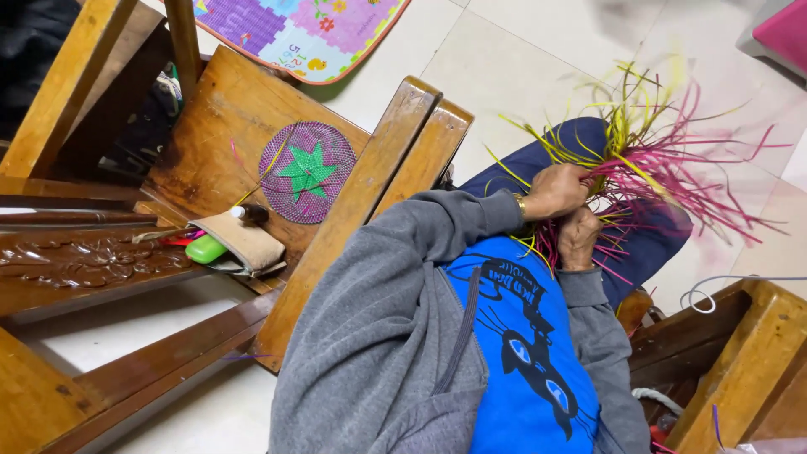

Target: Weaving colorful plastic strands together to create a decorative object

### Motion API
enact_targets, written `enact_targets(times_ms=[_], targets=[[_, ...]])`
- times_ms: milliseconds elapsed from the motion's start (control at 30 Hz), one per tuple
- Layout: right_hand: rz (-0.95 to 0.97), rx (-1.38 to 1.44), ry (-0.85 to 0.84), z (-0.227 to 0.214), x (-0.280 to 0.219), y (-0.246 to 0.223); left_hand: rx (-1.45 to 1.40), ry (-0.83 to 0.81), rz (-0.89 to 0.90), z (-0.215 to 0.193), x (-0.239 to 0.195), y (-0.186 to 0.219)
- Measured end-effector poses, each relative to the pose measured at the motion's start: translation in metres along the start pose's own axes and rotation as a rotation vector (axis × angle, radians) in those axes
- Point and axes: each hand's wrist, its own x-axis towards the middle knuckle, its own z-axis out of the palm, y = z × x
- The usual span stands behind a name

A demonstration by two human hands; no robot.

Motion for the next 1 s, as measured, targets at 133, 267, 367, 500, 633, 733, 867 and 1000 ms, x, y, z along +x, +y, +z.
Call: enact_targets(times_ms=[133, 267, 367, 500, 633, 733, 867, 1000], targets=[[-0.024, 0.015, -0.064, 0.004, 0.005, -0.006, -0.025, 0.015, 0.019, 0.001, 0.012, -0.015], [-0.006, 0.067, -0.089, -0.005, 0.005, -0.060, -0.043, 0.100, 0.029, 0.010, 0.023, -0.026], [-0.022, 0.023, -0.114, -0.012, 0.001, -0.112, -0.119, 0.191, 0.017, 0.015, 0.026, -0.031], [-0.117, -0.191, -0.157, -0.015, 0.012, -0.147, -0.304, 0.228, -0.005, 0.004, 0.032, -0.019], [-0.238, -0.570, -0.179, -0.030, 0.013, -0.165, -0.422, 0.175, 0.016, 0.001, 0.041, -0.012], [-0.256, -0.737, -0.220, -0.040, 0.013, -0.172, -0.496, 0.073, -0.060, 0.007, 0.052, -0.012], [-0.324, -0.891, -0.332, -0.028, 0.007, -0.137, -0.244, 0.037, -0.007, -0.017, 0.041, 0.008], [-0.299, -0.943, -0.624, -0.008, 0.000, -0.069, -0.264, 0.002, 0.024, -0.023, 0.023, 0.031]])
